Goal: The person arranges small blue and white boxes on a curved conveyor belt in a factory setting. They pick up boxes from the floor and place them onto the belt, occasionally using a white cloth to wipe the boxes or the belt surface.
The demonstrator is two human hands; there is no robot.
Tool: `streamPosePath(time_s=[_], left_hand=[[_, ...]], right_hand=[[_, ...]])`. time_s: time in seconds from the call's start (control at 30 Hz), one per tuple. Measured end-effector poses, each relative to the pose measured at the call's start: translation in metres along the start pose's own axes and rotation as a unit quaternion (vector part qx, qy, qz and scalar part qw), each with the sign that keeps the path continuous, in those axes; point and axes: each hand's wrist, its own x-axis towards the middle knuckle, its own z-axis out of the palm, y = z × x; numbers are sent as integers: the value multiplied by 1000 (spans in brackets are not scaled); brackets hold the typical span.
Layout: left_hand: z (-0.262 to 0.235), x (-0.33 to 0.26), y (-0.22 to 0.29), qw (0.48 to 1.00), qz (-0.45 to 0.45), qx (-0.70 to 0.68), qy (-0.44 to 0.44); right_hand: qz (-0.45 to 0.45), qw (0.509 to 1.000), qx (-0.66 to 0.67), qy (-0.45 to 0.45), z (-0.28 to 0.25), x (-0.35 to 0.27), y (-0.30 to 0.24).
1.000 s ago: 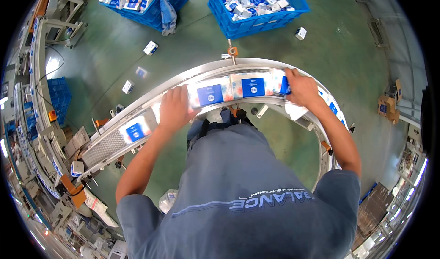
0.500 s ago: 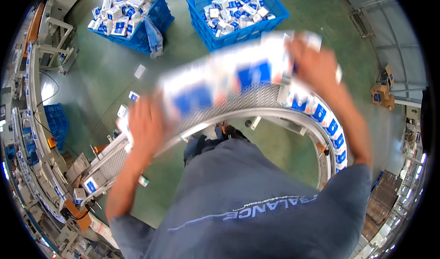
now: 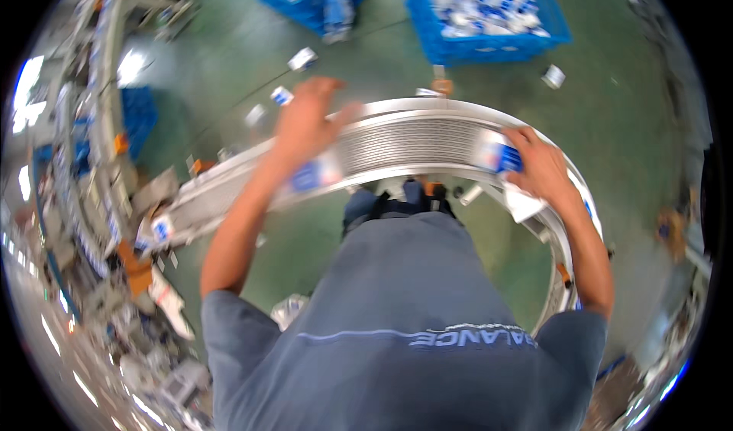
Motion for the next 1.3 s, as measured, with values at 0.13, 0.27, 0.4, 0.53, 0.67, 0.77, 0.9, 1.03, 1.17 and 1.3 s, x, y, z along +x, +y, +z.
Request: streamPosePath(time_s=[0.13, 0.27, 0.4, 0.53, 0.67, 0.77, 0.9, 1.03, 1.17, 1.3], left_hand=[[25, -76, -32, 997, 34, 59, -39], [65, -89, -20, 997, 29, 34, -71], [93, -43, 22, 986, 154, 49, -28], [151, 38, 117, 911, 412, 1, -10], [219, 91, 66, 900, 432, 21, -49], [190, 67, 67, 826, 523, 194, 77], [199, 71, 78, 823, 515, 238, -15], [193, -10, 151, 840, 522, 138, -49], [194, -137, 243, 818, 567, 17, -94], [222, -329, 327, 707, 697, 8, -117]], right_hand=[[17, 995, -85, 52, 55, 3, 10], [71, 993, 14, 95, 71, 4, 19], [-41, 978, 93, 185, 100, 38, 33], [103, 933, 41, 342, 127, 11, 2], [320, 841, 179, 398, 119, -126, -97], [534, 629, 232, 516, 246, -251, -179], [802, 294, 332, 400, 396, -410, -361], [845, 14, 234, 480, 519, -527, -539], [899, -23, 99, 426, 599, -704, -718], [960, -57, 148, 230, 632, -887, -856]])
